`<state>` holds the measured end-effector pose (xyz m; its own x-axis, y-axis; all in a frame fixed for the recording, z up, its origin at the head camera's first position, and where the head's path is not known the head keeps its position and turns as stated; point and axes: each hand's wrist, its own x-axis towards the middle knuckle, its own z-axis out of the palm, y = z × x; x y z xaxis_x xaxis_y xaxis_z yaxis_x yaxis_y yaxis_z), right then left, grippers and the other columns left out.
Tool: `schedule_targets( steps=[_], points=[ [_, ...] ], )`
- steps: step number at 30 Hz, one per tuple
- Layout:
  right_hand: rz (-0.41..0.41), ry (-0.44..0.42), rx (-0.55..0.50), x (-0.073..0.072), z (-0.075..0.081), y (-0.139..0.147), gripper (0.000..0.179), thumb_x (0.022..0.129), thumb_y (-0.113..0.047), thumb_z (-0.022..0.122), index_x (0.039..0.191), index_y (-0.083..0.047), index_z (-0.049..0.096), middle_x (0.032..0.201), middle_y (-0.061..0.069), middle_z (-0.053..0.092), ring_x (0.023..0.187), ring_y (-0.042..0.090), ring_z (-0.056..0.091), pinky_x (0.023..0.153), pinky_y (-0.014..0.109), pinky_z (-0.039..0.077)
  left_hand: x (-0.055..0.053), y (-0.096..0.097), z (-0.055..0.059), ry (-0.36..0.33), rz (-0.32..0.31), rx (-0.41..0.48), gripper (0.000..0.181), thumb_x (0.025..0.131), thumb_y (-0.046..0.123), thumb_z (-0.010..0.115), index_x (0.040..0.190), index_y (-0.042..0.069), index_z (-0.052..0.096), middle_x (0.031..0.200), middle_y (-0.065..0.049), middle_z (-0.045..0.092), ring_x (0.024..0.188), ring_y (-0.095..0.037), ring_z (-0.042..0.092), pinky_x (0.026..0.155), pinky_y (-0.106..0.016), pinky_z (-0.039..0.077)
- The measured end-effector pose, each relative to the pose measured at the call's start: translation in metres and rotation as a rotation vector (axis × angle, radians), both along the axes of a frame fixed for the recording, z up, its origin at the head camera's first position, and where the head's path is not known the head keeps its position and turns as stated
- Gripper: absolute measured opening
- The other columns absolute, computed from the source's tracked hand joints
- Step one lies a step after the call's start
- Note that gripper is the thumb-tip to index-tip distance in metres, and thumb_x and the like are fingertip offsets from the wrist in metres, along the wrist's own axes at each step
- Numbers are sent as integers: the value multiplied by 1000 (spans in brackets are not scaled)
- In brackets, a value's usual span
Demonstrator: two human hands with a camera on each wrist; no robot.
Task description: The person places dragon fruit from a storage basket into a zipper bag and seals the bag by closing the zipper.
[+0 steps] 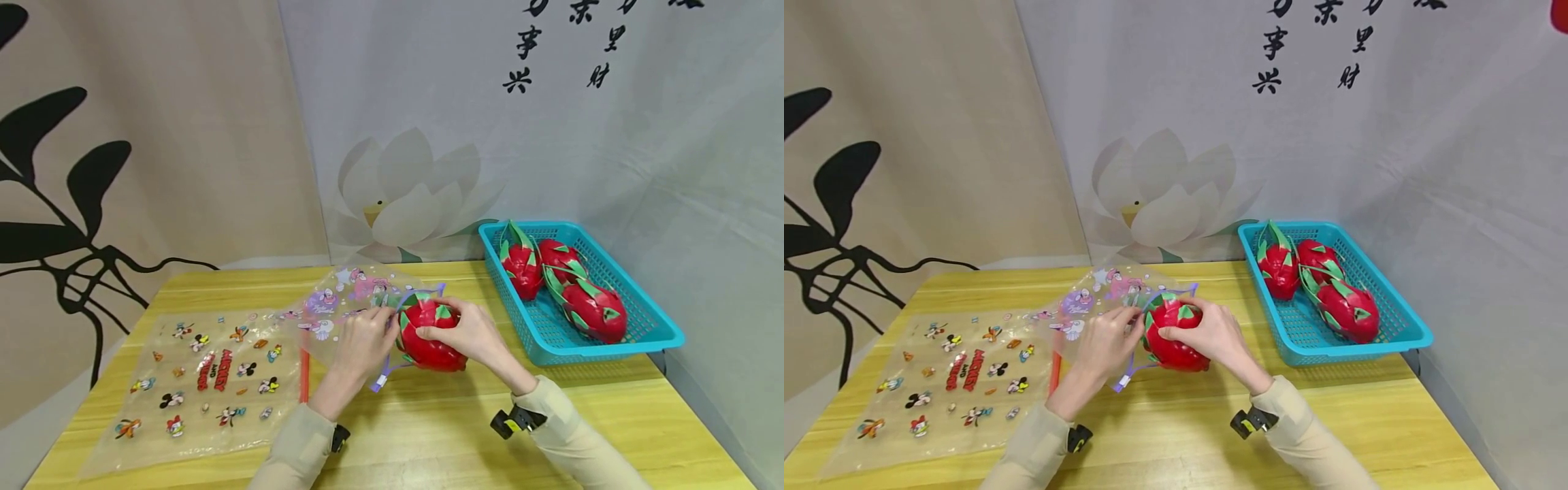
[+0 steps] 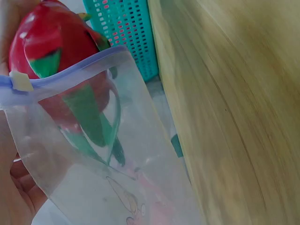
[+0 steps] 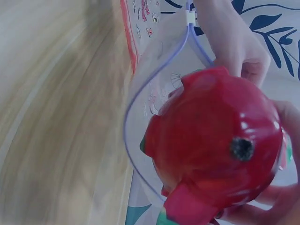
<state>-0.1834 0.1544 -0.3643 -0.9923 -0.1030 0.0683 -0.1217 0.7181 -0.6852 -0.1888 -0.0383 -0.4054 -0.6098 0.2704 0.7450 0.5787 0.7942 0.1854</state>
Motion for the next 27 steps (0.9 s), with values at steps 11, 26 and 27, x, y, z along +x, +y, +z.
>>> schedule_targets(
  steps=[11,26,27],
  points=[
    [-31,-33,-89,-2,-8,-10,64,73,-44,77,126,-13,59,113,12,69,90,25,67,72,38,60,4,2,6,35,-33,10,4,80,7,69,80,3,72,69,-6,71,49,-13,61,45,-18,49],
    [67,101,124,0,-45,-32,67,68,-46,80,124,-14,62,93,9,73,68,13,64,56,23,52,6,-1,1,-36,-24,24,4,79,5,69,81,3,72,74,-8,73,46,-9,54,42,-12,41],
    [75,103,124,0,-47,-32,68,68,-46,80,125,-14,61,94,9,73,68,13,64,55,23,51,6,-2,0,-40,-23,25,4,79,5,69,81,3,72,75,-8,73,45,-8,53,42,-12,40]
  ],
)
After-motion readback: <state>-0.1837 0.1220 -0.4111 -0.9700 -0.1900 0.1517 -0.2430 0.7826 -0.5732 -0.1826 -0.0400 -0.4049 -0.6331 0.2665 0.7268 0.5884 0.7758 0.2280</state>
